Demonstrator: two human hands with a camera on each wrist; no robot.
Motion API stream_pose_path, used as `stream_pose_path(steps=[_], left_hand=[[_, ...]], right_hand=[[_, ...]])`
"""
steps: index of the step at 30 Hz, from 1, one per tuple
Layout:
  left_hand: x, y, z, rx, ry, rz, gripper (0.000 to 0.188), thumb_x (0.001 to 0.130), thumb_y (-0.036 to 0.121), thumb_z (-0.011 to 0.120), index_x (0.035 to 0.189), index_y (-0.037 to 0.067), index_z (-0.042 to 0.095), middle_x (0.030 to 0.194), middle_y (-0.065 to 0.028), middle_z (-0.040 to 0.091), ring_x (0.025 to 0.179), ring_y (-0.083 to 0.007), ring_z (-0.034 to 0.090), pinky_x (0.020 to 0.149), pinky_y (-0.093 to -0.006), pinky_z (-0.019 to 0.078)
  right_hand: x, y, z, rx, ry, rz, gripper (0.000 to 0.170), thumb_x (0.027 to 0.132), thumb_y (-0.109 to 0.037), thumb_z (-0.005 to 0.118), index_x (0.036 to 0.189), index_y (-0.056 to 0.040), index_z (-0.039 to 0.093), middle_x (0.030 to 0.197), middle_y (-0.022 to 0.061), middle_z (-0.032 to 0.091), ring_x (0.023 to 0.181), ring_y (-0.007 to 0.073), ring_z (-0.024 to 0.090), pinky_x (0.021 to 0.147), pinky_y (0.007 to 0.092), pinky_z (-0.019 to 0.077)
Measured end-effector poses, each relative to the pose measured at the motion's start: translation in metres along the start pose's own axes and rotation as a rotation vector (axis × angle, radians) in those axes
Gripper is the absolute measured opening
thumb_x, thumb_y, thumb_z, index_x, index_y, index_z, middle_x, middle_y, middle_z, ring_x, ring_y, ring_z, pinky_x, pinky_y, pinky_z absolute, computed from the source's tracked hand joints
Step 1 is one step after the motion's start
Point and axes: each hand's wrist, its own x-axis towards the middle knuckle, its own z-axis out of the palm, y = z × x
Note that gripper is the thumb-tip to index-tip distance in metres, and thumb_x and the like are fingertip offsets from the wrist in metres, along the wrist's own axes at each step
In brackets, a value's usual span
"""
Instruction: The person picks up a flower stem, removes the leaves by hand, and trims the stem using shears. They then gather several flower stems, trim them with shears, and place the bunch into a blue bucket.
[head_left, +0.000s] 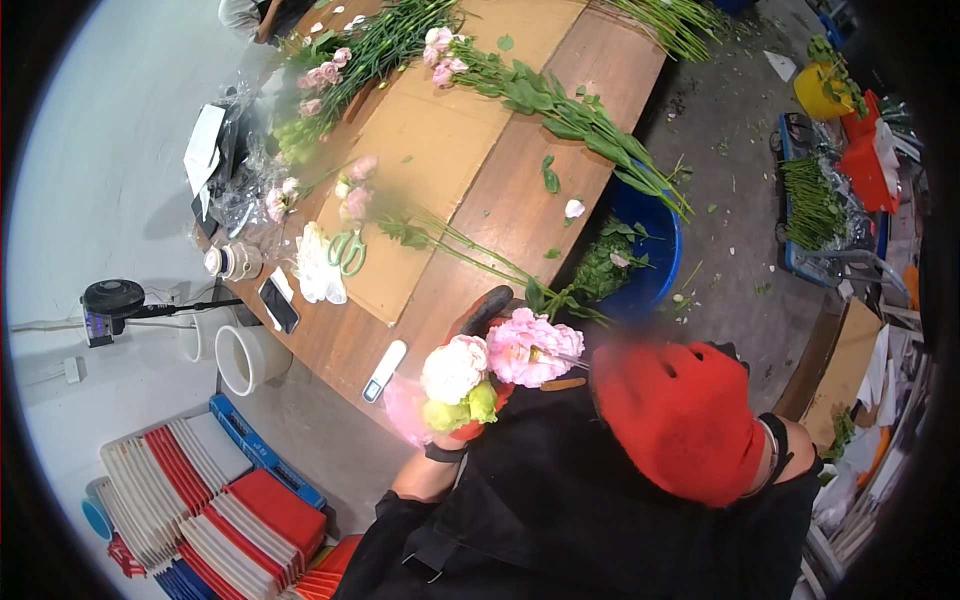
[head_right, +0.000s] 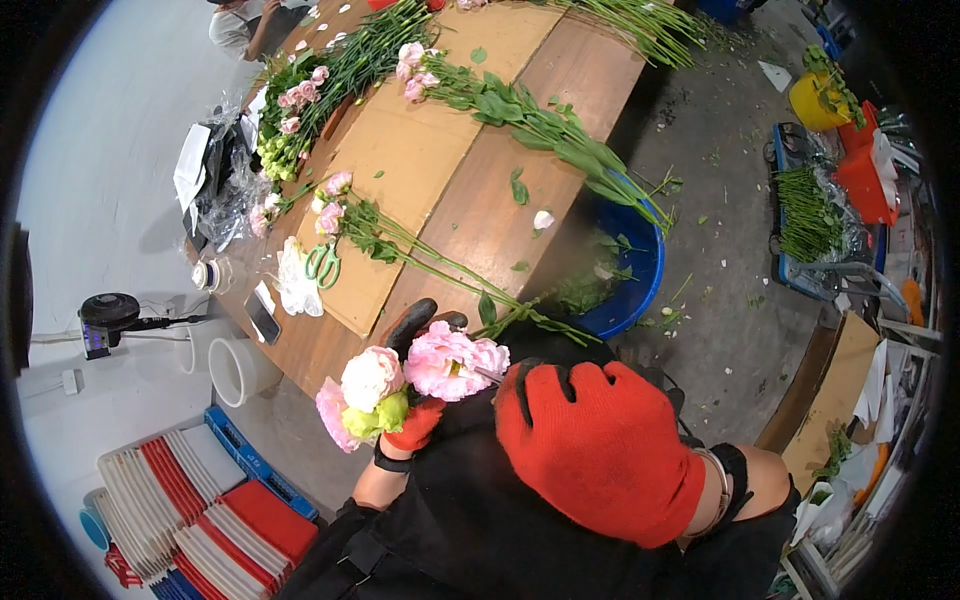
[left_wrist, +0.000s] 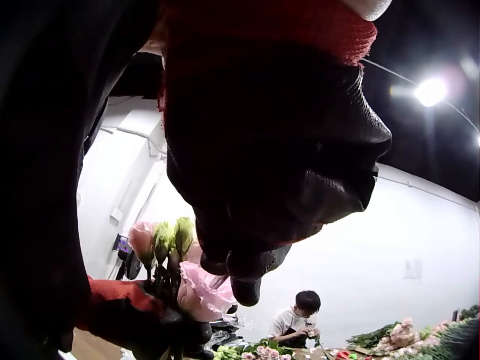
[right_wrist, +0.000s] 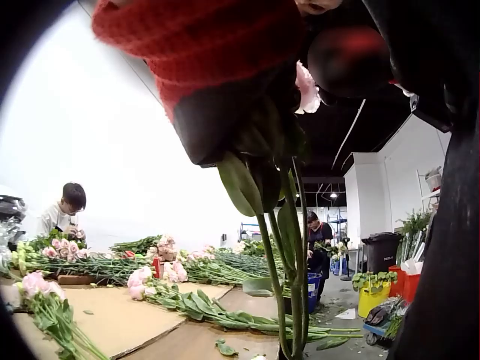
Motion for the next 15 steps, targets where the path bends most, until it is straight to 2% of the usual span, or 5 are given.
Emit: stream_pose_path(steps=[7,9,11,14,15], left_hand=[[0.009,0.012,-0.002,-0.203,-0.047,-0.083,0.072,0.075,0.027,0.081,0.139,0.013,0.051,0.133,-0.0051,0.056,0.125,-0.0247,0.051,0.104,-0.0346,0.0383],[0.012,0.018,-0.003,-0.28,-0.041,-0.065,0.075,0.078,0.018,0.079,0.144,0.009,0.045,0.137,-0.0089,0.056,0.126,-0.0241,0.052,0.105,-0.0351,0.0412],[0.018,0.035,-0.003,-0.454,-0.027,-0.036,0.08,0.081,0.0,0.076,0.151,0.002,0.036,0.139,-0.0162,0.057,0.126,-0.0233,0.056,0.106,-0.0362,0.0467],[0.022,0.035,-0.003,-0.494,-0.034,0.006,0.08,0.081,0.003,0.077,0.15,0.003,0.037,0.139,-0.016,0.056,0.126,-0.0231,0.056,0.106,-0.0362,0.0464],[0.019,0.028,0.0,-0.416,-0.017,-0.022,0.074,0.079,0.011,0.079,0.144,0.005,0.044,0.136,-0.0137,0.058,0.124,-0.0249,0.057,0.105,-0.0374,0.0457]], right_hand=[[-0.002,-0.002,-0.003,-0.062,0.074,0.013,0.021,0.071,-0.011,0.07,0.092,-0.0063,0.072,0.072,0.0021,0.051,0.061,0.0157,0.049,0.051,0.0295,0.0387],[-0.003,0.001,-0.011,-0.098,0.078,0.031,0.023,0.07,-0.011,0.07,0.093,-0.0058,0.073,0.071,0.0019,0.05,0.061,0.0157,0.049,0.05,0.0295,0.0387],[-0.004,0.004,-0.016,-0.127,0.068,0.063,0.026,0.069,-0.011,0.07,0.094,-0.0055,0.073,0.071,0.0016,0.05,0.061,0.0156,0.05,0.051,0.0296,0.0387],[-0.003,0.008,-0.015,-0.164,-0.103,0.159,0.029,0.067,-0.011,0.069,0.096,-0.0055,0.073,0.071,0.0012,0.049,0.061,0.0152,0.05,0.05,0.0301,0.0385],[-0.003,0.009,-0.016,-0.13,-0.109,0.134,0.03,0.067,-0.011,0.069,0.096,-0.0057,0.073,0.071,0.0011,0.049,0.061,0.015,0.05,0.05,0.0303,0.0382]])
